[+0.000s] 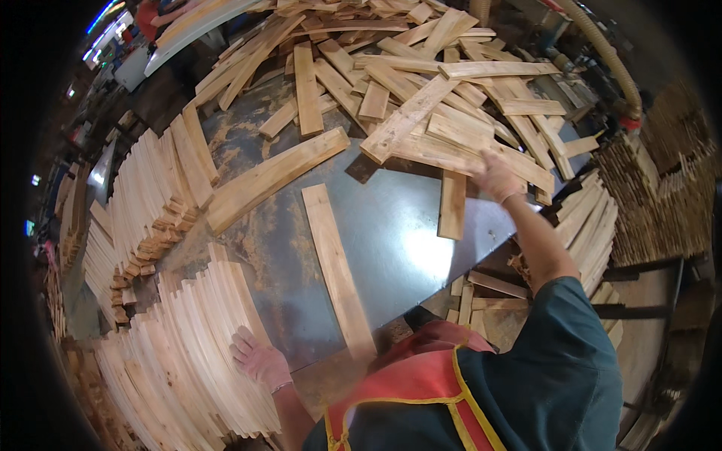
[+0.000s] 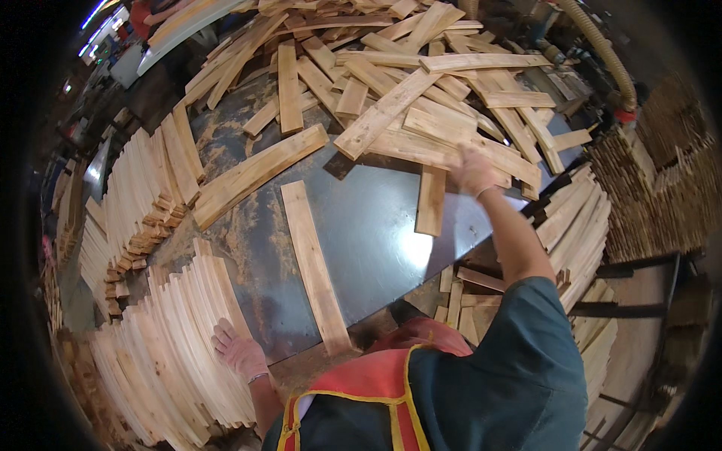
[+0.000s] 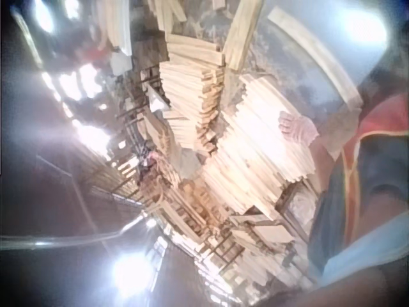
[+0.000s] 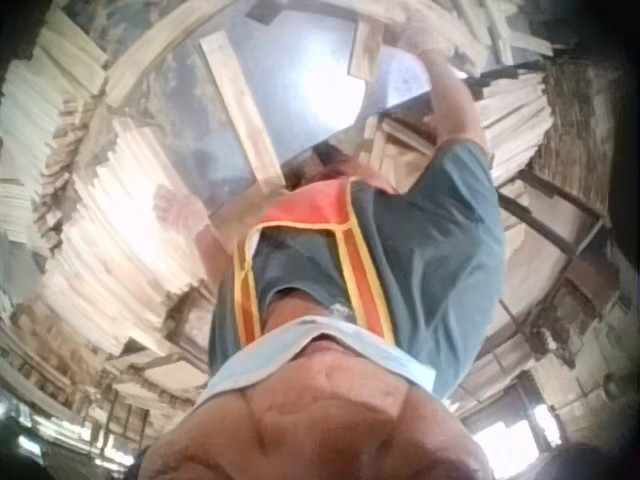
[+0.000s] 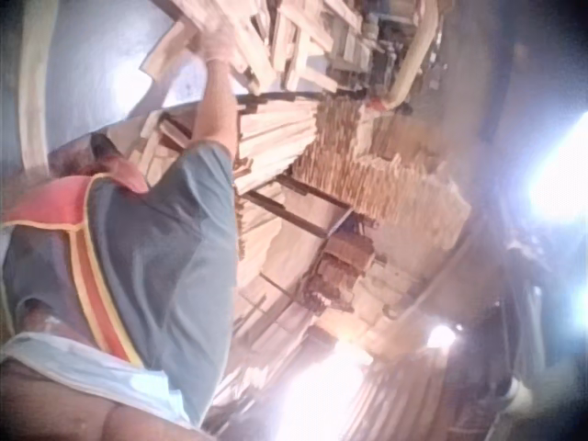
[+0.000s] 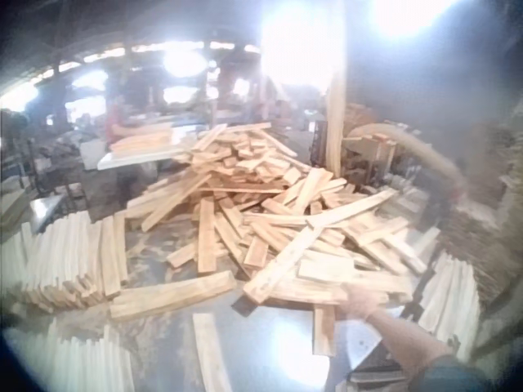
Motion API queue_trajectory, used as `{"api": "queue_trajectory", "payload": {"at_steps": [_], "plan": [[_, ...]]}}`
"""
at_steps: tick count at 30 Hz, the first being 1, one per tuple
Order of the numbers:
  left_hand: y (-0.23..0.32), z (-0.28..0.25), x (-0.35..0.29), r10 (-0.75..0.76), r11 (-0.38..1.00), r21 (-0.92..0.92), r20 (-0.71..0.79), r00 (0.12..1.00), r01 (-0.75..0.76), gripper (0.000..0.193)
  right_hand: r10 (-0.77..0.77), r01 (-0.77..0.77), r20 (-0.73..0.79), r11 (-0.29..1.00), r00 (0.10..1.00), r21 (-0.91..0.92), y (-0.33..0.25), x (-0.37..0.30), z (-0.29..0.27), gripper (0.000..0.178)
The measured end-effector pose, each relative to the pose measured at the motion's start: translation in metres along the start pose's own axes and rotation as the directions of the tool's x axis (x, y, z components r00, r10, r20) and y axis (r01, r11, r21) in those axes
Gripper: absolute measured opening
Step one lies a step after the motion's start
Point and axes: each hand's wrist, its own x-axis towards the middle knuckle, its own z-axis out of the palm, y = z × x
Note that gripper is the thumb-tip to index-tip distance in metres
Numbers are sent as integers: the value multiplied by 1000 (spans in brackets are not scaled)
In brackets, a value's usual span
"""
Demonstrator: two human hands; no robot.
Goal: The person repeatedly picks up wooden planks from a pile on a metal table and stacks them into a neat pile. The person handles the planks by hand, moving them from a disorganized pile to a more organized stack.
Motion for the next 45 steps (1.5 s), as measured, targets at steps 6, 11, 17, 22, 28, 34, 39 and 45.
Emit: {"api": "queue_trajectory", "payload": {"at_steps": [6,11,17,22,28,34,39,45], "plan": [[117,19,-52,348,903,-208,-160,924,-376,102,81,-25,355,987,931,-158,49,103,-24,127],[196,-39,-81,341,888,-381,175,924,-255,114,102,-76,580,995,808,-70,77,150,-8,139],[173,-55,-56,283,791,-604,211,936,-102,96,-243,-14,638,929,731,371,52,82,0,109],[131,-38,-39,486,-213,-856,325,811,471,82,-207,-409,632,605,747,682,-33,-21,3,56],[78,-13,-52,513,-386,-801,226,828,458,75,-280,-436,584,444,762,782,-201,-146,-5,57],[19,0,-59,317,-8,-966,243,917,259,68,-289,-362,555,516,780,777,-345,-219,58,58],[-4,-3,-71,145,816,-561,-35,989,-139,84,-587,80,465,673,663,735,-422,-275,96,91],[-17,48,-60,119,922,-345,-180,977,-176,105,-901,207,376,418,217,884,-407,-180,73,92]]}}
